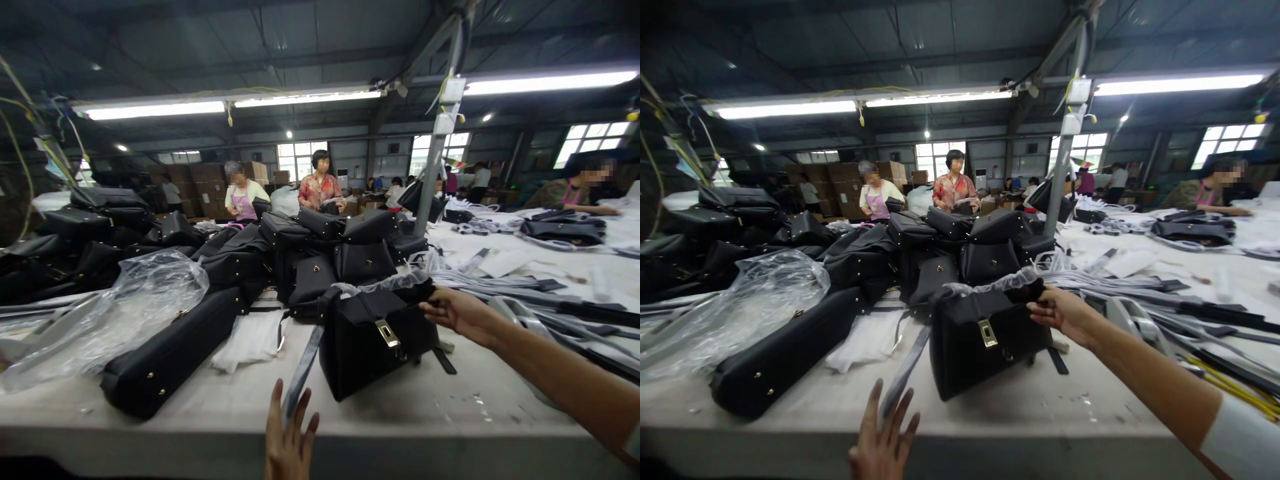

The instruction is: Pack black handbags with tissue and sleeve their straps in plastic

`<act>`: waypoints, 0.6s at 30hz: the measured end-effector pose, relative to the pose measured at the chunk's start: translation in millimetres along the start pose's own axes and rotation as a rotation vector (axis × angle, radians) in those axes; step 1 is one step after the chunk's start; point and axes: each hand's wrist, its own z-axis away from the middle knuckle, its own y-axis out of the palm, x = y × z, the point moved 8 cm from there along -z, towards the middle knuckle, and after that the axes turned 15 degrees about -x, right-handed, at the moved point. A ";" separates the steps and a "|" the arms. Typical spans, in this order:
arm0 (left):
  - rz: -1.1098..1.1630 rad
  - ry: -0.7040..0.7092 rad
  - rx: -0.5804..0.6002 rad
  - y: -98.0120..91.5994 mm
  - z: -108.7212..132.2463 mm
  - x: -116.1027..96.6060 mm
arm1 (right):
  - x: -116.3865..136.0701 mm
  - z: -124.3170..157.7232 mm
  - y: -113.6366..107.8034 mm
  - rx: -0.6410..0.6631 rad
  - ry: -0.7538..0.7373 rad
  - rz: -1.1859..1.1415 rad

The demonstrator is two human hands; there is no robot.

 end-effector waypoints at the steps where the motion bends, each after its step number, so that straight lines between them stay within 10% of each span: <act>1: -0.056 0.092 0.003 7.8 -0.5 0.3 | -5.0 5.2 -2.8 -0.020 0.032 -0.052; 5: -0.412 0.362 0.110 65.7 -3.0 12.5 | -34.3 45.0 -5.6 -0.030 0.129 -0.195; 9: -0.543 0.411 0.147 115.3 -28.1 15.6 | -65.5 91.9 -3.8 0.248 0.148 -0.031; 11: -0.485 0.405 0.082 121.4 -43.5 9.6 | -72.9 95.6 -13.9 0.340 -0.021 0.227; 15: -0.382 0.361 -0.004 116.3 -62.0 7.6 | -67.2 64.0 -40.2 0.055 -0.500 0.496; 18: -0.369 0.371 -0.030 113.0 -64.0 14.3 | -93.6 54.4 -16.3 0.082 -0.505 0.352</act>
